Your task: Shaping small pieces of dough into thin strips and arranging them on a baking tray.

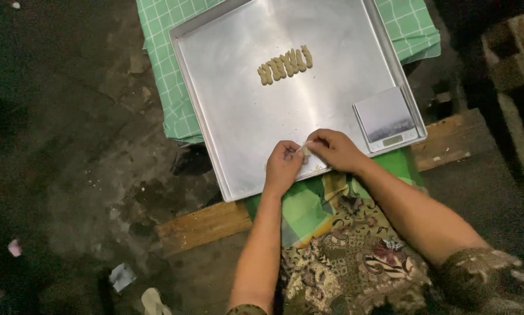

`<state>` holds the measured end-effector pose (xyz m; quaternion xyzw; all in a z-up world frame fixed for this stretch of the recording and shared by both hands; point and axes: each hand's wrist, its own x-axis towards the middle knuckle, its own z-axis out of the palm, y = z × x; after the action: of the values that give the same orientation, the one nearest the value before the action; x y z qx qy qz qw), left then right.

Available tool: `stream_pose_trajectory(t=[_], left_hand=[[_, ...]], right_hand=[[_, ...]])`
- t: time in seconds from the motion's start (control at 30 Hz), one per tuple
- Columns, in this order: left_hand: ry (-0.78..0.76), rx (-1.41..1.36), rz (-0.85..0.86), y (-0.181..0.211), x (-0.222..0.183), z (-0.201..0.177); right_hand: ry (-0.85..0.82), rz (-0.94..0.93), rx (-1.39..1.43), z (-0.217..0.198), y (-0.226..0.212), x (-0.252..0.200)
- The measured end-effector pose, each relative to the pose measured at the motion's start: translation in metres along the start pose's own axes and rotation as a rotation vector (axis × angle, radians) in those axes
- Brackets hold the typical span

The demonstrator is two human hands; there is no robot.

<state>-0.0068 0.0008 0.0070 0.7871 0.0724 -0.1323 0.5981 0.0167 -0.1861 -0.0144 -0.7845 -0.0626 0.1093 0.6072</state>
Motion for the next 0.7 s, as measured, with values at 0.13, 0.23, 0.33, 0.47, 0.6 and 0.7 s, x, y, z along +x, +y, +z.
stream_pose_trajectory(t=[0.13, 0.23, 0.33, 0.47, 0.6, 0.7], left_hand=[[0.002, -0.011, 0.024, 0.0, 0.007, -0.004], [0.01, 0.03, 0.004, 0.0, 0.007, -0.005], [0.012, -0.012, -0.027, 0.011, 0.0, -0.008], [-0.044, -0.05, -0.019, 0.014, -0.001, -0.007], [0.017, -0.078, 0.009, -0.013, 0.011, -0.002], [-0.022, -0.101, 0.007, 0.001, 0.002, -0.003]], right_hand=[[0.009, -0.086, -0.079, 0.003, -0.002, -0.001], [0.037, -0.067, -0.042, 0.0, -0.008, 0.0], [0.014, -0.023, 0.038, 0.0, 0.0, 0.003], [0.029, -0.066, -0.065, 0.005, 0.004, -0.001], [0.051, 0.006, 0.057, 0.005, -0.009, -0.006], [0.03, -0.024, 0.037, 0.003, -0.016, -0.003]])
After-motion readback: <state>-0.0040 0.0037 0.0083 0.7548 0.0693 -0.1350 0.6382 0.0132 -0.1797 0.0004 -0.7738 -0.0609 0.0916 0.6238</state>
